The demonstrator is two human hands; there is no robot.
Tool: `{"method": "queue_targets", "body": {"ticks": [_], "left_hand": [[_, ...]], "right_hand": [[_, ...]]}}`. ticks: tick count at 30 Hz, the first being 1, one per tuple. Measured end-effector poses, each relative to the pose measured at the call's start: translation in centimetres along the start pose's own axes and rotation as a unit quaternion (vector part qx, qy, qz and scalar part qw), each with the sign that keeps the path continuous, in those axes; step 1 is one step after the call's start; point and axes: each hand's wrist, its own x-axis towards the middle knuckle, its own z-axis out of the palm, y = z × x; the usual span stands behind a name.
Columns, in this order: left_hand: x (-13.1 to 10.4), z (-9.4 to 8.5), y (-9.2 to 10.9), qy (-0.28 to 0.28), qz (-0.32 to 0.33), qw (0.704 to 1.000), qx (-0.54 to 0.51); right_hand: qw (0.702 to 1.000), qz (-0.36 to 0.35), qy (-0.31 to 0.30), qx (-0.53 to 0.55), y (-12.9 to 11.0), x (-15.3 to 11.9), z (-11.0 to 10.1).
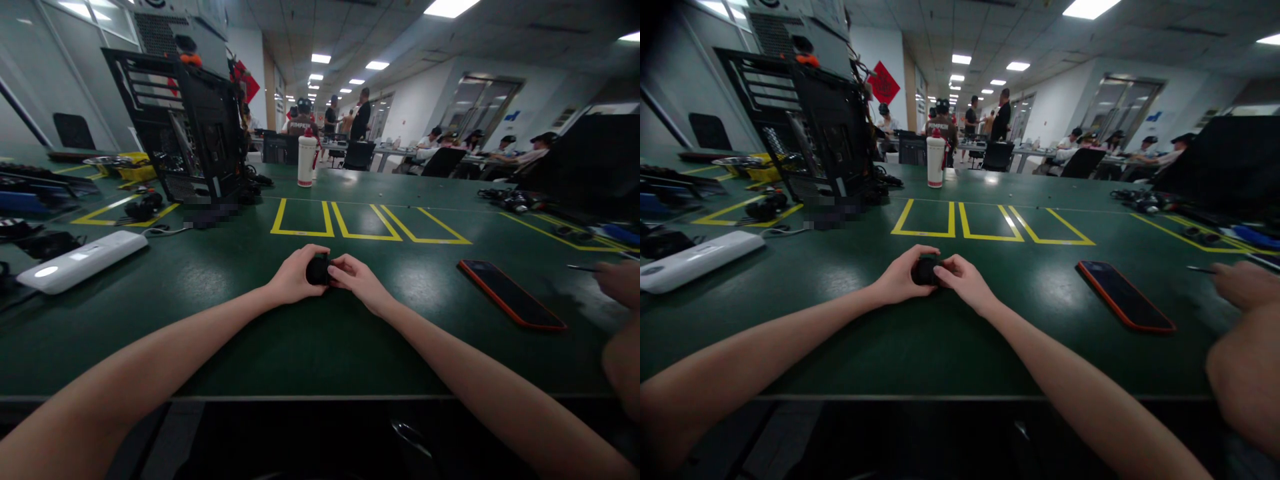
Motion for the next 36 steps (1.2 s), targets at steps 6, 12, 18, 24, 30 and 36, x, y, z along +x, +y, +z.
{"method": "queue_targets", "body": {"ticks": [6, 12, 18, 24, 30, 36], "left_hand": [[-0.03, 0.02, 0.06, 0.0, 0.001, 1.0, 0.004], [0.0, -0.08, 0.12, -0.006, 0.003, 1.0, 0.009], [-0.06, 0.08, 0.03, 0.0, 0.008, 1.0, 0.013], [-0.02, 0.05, 0.05, 0.0, 0.012, 1.0, 0.008], [0.05, 0.09, -0.11, 0.01, 0.008, 1.0, 0.008], [0.03, 0.02, 0.05, 0.002, 0.006, 1.0, 0.008]], "right_hand": [[1.0, -0.022, -0.02, -0.011, 0.11, 0.06, -0.55], [0.999, -0.024, -0.034, -0.007, -0.08, -0.05, -0.68], [0.999, -0.002, -0.012, 0.044, -0.23, -0.01, -0.42], [0.999, -0.043, -0.008, -0.002, -0.5, 0.13, -0.5], [0.996, -0.072, -0.023, -0.044, -0.34, 0.0, -0.59], [0.999, -0.03, -0.007, -0.007, -0.27, 0.06, -0.43]]}}
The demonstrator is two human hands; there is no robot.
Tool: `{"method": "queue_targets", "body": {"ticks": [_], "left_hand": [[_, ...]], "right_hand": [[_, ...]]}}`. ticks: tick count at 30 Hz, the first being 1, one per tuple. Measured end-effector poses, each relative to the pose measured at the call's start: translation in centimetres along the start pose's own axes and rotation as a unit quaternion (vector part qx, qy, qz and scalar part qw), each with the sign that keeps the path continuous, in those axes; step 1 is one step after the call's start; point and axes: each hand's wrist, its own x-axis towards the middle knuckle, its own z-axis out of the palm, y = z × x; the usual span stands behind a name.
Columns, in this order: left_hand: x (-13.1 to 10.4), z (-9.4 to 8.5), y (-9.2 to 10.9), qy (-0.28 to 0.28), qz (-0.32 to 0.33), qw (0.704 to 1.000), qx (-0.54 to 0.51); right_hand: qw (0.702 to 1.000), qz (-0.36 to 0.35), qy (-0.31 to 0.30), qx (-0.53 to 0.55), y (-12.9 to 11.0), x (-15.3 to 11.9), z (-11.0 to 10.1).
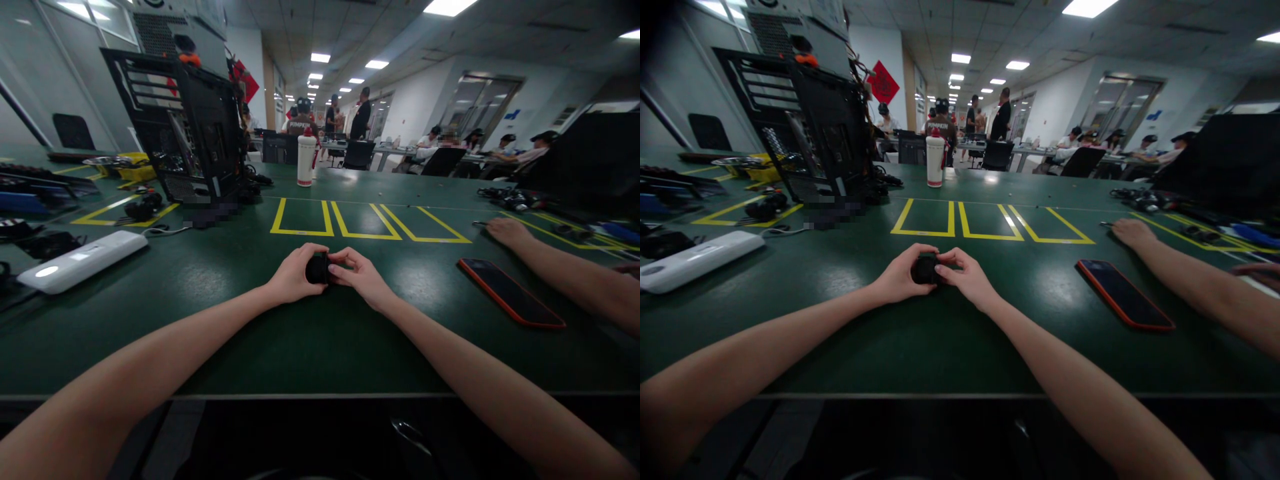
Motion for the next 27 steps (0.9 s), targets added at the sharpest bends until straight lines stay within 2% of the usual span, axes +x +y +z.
{"method": "queue_targets", "body": {"ticks": [14, 21, 27], "left_hand": [[-0.05, -0.03, 0.03, 0.003, 0.0, 1.0, 0.0], [-0.01, 0.02, 0.01, 0.001, 0.005, 1.0, 0.012], [-0.01, 0.1, -0.03, 0.008, 0.017, 1.0, 0.008]], "right_hand": [[0.998, -0.041, -0.019, -0.036, -0.39, -0.06, -0.17], [1.0, -0.024, 0.004, -0.015, -0.02, 0.17, -0.13], [0.999, -0.036, -0.017, 0.006, -0.21, 0.25, -0.22]]}}
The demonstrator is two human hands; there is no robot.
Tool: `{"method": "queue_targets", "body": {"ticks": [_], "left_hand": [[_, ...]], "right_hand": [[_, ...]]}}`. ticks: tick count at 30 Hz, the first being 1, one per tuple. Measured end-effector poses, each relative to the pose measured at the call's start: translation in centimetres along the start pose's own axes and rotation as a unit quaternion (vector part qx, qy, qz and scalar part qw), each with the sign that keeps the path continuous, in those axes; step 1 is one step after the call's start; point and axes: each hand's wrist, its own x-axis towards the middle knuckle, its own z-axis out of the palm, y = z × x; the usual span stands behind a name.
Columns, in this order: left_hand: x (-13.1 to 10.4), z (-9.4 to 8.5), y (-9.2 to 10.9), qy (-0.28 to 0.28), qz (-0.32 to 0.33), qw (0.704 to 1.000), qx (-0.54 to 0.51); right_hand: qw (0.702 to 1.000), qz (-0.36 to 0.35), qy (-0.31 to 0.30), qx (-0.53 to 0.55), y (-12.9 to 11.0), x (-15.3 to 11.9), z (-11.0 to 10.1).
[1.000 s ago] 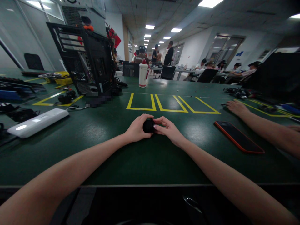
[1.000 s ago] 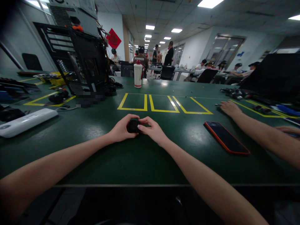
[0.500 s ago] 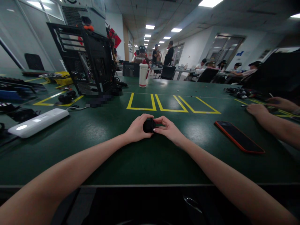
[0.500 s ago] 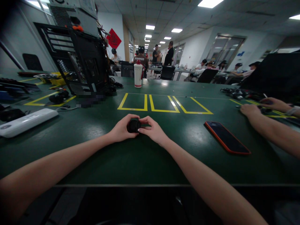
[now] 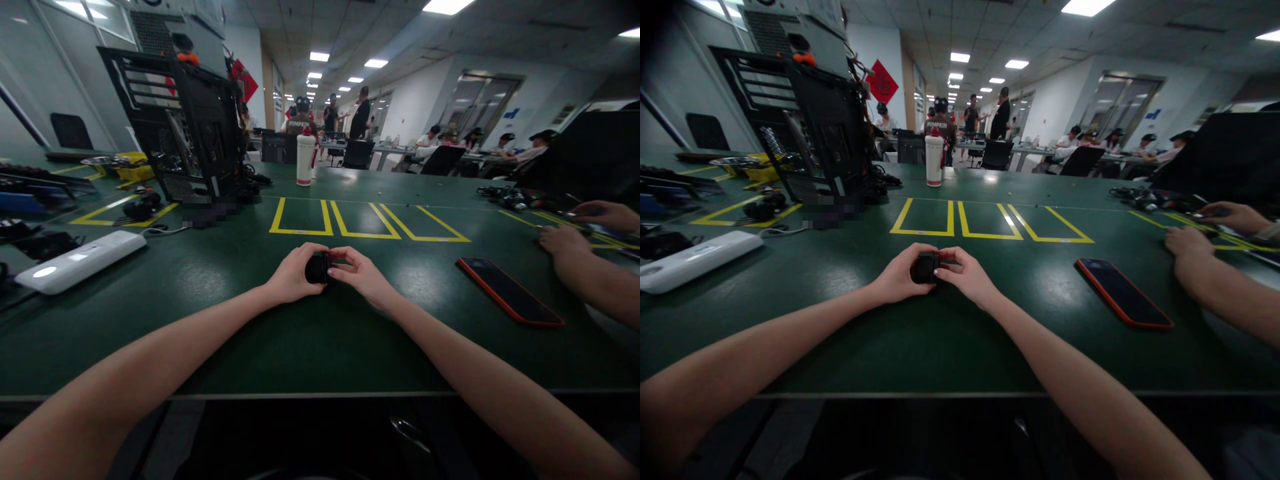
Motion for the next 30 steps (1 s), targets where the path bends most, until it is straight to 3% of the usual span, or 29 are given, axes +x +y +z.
{"method": "queue_targets", "body": {"ticks": [16, 20, 26, 30], "left_hand": [[0.01, -0.22, 0.14, -0.005, 0.006, 1.0, 0.006], [-0.02, -0.21, 0.09, -0.004, 0.009, 1.0, 0.01], [-0.01, -0.06, 0.0, 0.001, 0.003, 1.0, 0.004], [0.0, -0.1, 0.08, -0.002, 0.0, 1.0, 0.003]], "right_hand": [[0.999, -0.009, 0.024, -0.019, 0.14, 0.14, 0.28], [1.0, 0.024, 0.006, -0.01, 0.09, 0.05, 0.06], [1.0, 0.004, -0.011, 0.006, 0.19, -0.17, 0.03], [1.0, 0.005, 0.015, -0.014, 0.16, -0.12, 0.14]]}}
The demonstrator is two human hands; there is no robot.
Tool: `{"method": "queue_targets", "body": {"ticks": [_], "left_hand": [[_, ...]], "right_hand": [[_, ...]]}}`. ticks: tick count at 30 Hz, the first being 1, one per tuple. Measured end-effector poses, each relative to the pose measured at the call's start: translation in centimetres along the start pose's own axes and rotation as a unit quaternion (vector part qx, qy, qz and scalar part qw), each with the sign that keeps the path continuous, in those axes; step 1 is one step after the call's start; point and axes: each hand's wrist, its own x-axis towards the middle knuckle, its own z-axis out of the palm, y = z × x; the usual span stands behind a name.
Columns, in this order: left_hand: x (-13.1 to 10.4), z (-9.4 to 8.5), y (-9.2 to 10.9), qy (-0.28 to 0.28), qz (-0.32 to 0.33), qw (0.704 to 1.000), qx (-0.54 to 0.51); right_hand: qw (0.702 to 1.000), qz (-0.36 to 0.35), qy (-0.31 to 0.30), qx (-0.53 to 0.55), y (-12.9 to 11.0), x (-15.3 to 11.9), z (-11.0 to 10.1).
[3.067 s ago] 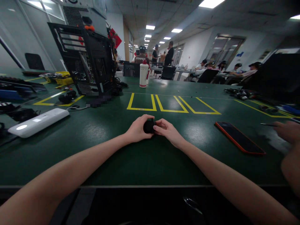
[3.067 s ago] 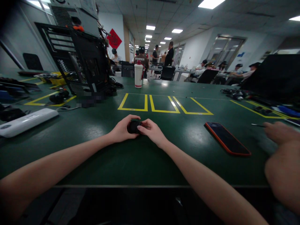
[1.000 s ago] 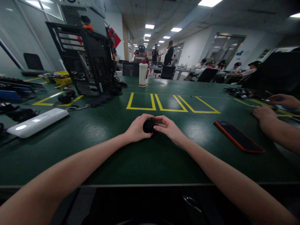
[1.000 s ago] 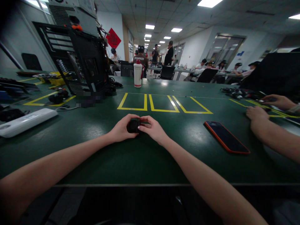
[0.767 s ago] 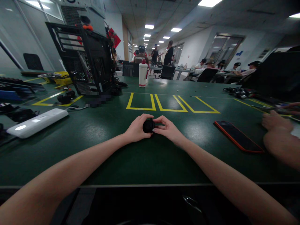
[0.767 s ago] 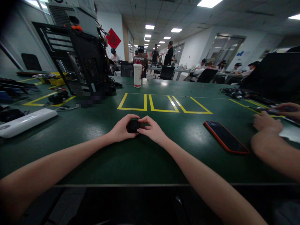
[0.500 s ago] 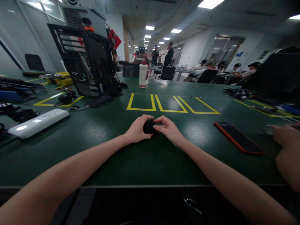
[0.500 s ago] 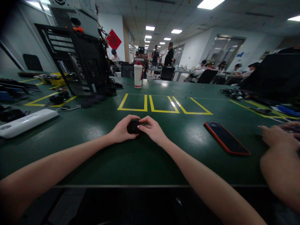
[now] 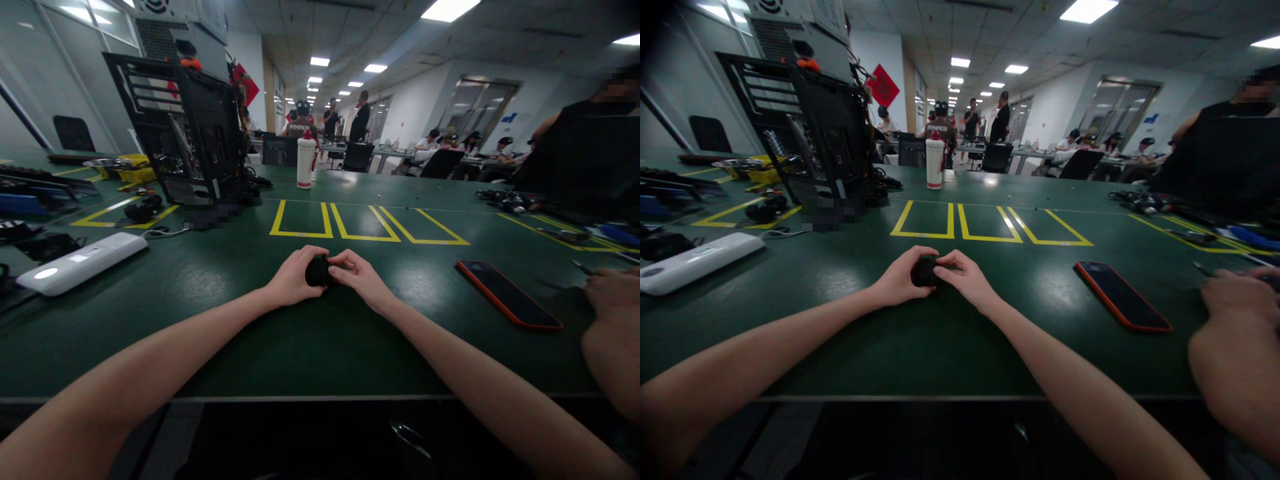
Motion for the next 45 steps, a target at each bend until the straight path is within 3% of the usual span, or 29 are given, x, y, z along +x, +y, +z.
{"method": "queue_targets", "body": {"ticks": [26, 35, 45], "left_hand": [[-0.01, 0.06, -0.12, 0.0, 0.013, 1.0, 0.012], [-0.05, -0.04, -0.05, 0.002, 0.014, 1.0, 0.004], [0.02, 0.0, -0.06, -0.002, 0.009, 1.0, 0.008]], "right_hand": [[1.0, -0.017, 0.008, -0.016, 0.21, 0.24, -0.01], [0.999, -0.016, -0.03, -0.005, 0.2, -0.1, -0.17], [0.999, -0.03, -0.003, -0.017, 0.28, 0.09, -0.16]]}}
